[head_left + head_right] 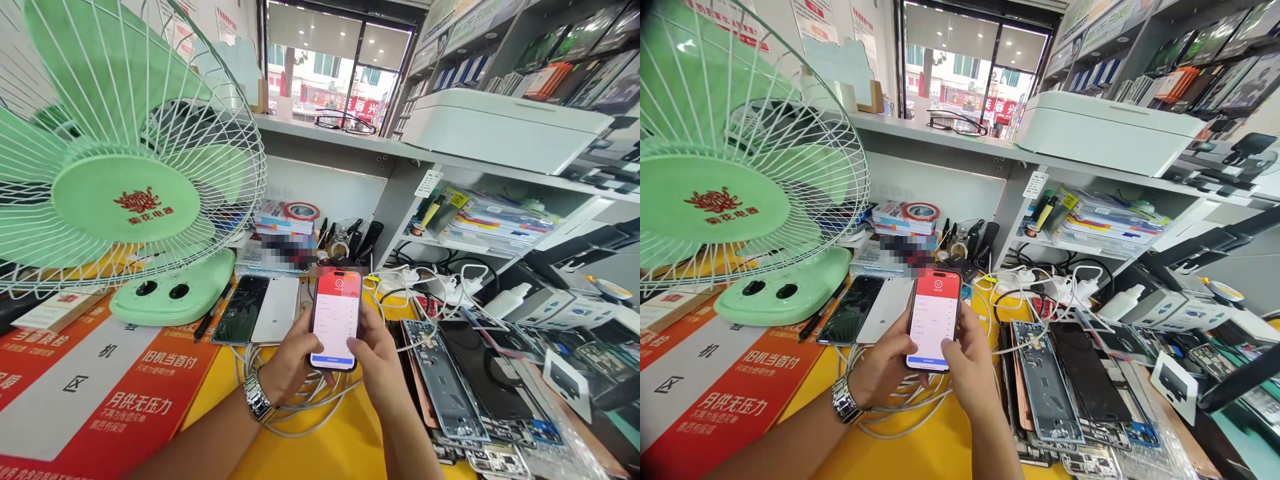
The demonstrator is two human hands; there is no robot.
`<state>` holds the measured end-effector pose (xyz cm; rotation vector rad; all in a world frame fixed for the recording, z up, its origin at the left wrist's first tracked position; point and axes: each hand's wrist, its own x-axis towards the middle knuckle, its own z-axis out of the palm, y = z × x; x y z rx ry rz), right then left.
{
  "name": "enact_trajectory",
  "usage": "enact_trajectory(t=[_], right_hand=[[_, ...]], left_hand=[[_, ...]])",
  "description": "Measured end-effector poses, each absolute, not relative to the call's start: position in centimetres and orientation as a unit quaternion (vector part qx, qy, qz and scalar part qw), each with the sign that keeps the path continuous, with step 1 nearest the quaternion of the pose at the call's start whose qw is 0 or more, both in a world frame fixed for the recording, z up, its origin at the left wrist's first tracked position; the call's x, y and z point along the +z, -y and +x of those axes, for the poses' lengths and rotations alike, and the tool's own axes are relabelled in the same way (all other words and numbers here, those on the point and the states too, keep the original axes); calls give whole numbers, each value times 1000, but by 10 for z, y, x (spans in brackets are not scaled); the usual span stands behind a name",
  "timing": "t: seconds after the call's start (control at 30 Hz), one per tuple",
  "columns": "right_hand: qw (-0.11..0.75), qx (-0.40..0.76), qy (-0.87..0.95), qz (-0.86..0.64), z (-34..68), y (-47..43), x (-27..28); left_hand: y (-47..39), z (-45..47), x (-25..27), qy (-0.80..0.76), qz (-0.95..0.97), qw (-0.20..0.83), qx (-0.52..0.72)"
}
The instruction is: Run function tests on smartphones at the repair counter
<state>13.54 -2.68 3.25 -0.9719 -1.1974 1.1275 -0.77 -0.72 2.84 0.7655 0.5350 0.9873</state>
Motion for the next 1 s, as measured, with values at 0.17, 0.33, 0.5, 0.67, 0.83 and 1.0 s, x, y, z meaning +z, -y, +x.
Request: enact_trajectory(t=[0.17, 0.33, 0.5, 0.67, 0.83, 1.0], right_hand=[[591, 497, 505, -385, 141, 26, 31], [600, 515, 493, -364, 144, 26, 30], [616, 510, 471, -373, 148, 26, 21], [644, 493, 405, -422, 153, 7, 23], [674, 497, 338, -428, 153, -19, 29], [680, 508, 336, -408, 150, -15, 18]], left_hand=[[10, -5, 27, -232, 350, 785, 456], [10, -4, 25, -244, 348, 786, 450], [11, -1, 22, -252, 355, 786, 440], [12, 3, 18, -235, 366, 796, 422], [13, 5, 17, -239, 363, 801, 411], [13, 6, 14, -271, 363, 800, 393]])
